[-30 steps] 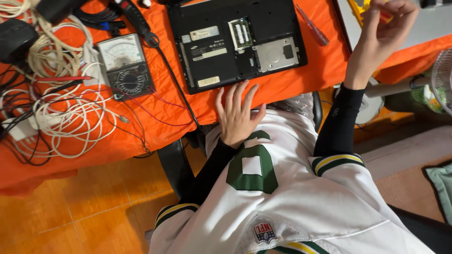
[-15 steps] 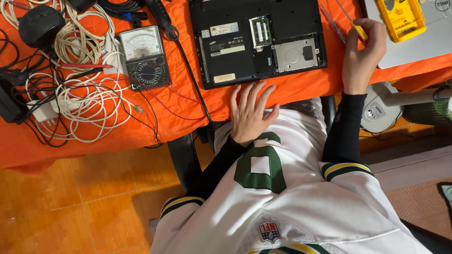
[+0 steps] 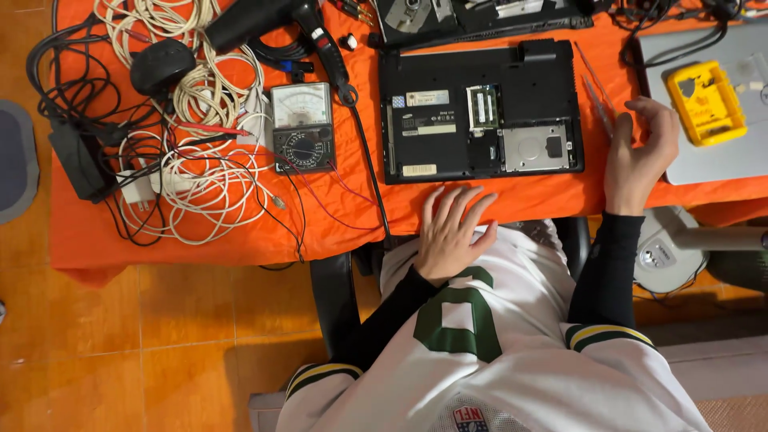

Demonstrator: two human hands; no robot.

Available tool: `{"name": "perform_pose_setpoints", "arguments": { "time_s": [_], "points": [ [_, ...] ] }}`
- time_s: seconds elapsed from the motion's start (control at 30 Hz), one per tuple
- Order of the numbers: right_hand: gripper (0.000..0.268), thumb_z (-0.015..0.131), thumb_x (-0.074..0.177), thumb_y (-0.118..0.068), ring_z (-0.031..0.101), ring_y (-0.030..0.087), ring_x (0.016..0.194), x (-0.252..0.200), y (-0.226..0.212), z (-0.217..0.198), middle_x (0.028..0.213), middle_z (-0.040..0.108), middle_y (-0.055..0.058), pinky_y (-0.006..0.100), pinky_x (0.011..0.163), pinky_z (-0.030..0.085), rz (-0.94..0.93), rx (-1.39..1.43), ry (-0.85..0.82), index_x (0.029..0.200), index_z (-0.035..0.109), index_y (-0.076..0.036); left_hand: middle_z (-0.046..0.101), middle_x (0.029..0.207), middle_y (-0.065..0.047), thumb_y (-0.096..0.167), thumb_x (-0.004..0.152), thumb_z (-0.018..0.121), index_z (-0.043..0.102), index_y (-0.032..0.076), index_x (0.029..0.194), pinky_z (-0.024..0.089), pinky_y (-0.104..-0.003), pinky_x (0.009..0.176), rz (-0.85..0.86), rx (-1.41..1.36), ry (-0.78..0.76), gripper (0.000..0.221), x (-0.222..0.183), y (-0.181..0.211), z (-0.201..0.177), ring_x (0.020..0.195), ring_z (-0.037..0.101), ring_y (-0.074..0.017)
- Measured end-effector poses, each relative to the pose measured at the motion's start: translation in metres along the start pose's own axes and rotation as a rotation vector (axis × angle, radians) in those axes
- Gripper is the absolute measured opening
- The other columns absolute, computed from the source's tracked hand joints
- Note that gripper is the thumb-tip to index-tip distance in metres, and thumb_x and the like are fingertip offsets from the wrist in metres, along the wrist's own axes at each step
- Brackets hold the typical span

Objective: The recorder is disassembling and cleaning laptop components using a screwdriver and a hair dryer.

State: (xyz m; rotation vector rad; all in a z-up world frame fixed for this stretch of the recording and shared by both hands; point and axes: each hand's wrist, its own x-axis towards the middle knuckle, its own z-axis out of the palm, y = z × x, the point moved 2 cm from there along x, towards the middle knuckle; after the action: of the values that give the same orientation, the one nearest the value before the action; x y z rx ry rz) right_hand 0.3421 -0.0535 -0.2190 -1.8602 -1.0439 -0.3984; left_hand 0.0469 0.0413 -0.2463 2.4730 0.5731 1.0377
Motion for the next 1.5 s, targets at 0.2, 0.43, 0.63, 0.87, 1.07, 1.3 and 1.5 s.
{"name": "perform_pose_setpoints", "arguments": {
  "time_s": [0.2,0.43,0.63,0.87,1.07,1.3,1.5],
  "points": [
    [0.015,0.059,0.107,0.011,0.064,0.021,0.113,0.044,-0.091,0.020,0.120,0.067,0.012,0.031,0.104,0.051,-0.107,0.136,-0.029,0.119,0.066,0.005,0.059,0.138,-0.005,0.034,0.096,0.069,0.063,0.015,0.136,0.032,-0.050,0.123,-0.007,0.003,0.009,0.045,-0.003,0.000,0.004,0.135,0.053,-0.0232],
    [0.026,0.065,0.114,-0.008,0.068,0.017,0.120,0.099,-0.207,0.120,0.128,0.070,0.009,0.033,0.108,0.055,-0.361,0.521,-0.532,0.140,0.061,-0.003,0.061,0.135,-0.002,0.031,0.096,0.072,0.063,0.017,0.135,0.036,-0.048,0.121,0.031,-0.043,0.048,0.043,-0.002,0.000,0.000,0.133,0.054,-0.0217],
    [0.054,0.069,0.104,-0.018,0.063,0.028,0.125,0.105,-0.206,0.290,0.135,0.062,0.020,0.037,0.105,0.055,-0.218,0.644,-0.704,0.146,0.047,0.007,0.063,0.131,-0.005,0.026,0.091,0.075,0.064,0.011,0.132,0.038,-0.048,0.115,0.085,-0.128,0.049,0.045,-0.002,-0.003,-0.004,0.127,0.056,-0.0228],
    [0.074,0.078,0.090,-0.033,0.071,0.028,0.112,0.102,-0.221,0.352,0.122,0.068,0.025,0.035,0.095,0.058,0.139,0.475,-0.912,0.140,0.048,0.013,0.064,0.125,-0.006,0.016,0.092,0.075,0.063,0.010,0.128,0.041,-0.044,0.112,0.108,-0.239,0.025,0.038,0.004,-0.003,-0.022,0.122,0.059,-0.0244],
    [0.059,0.078,0.084,-0.029,0.075,0.025,0.089,0.103,-0.233,0.368,0.097,0.076,0.018,0.034,0.081,0.057,-0.007,0.375,-0.834,0.126,0.062,0.010,0.065,0.123,-0.004,0.013,0.091,0.074,0.063,0.010,0.131,0.042,-0.042,0.111,0.118,-0.254,0.008,0.041,0.001,-0.005,-0.017,0.120,0.060,-0.0222],
    [0.039,0.078,0.085,-0.031,0.073,0.030,0.075,0.104,-0.226,0.401,0.081,0.074,0.018,0.040,0.074,0.056,-0.010,0.135,-0.700,0.097,0.069,0.005,0.065,0.121,-0.005,0.012,0.091,0.074,0.064,0.010,0.130,0.043,-0.043,0.110,0.132,-0.225,-0.001,0.040,-0.006,-0.007,-0.014,0.118,0.061,-0.0232],
    [0.041,0.074,0.084,-0.028,0.070,0.019,0.072,0.115,-0.245,0.336,0.082,0.072,0.012,0.034,0.068,0.056,0.208,0.394,-0.692,0.108,0.066,0.005,0.066,0.118,-0.005,0.012,0.091,0.073,0.065,0.010,0.129,0.044,-0.042,0.108,0.124,-0.280,-0.013,0.039,-0.004,-0.004,-0.021,0.117,0.062,-0.0231]
  ]
}}
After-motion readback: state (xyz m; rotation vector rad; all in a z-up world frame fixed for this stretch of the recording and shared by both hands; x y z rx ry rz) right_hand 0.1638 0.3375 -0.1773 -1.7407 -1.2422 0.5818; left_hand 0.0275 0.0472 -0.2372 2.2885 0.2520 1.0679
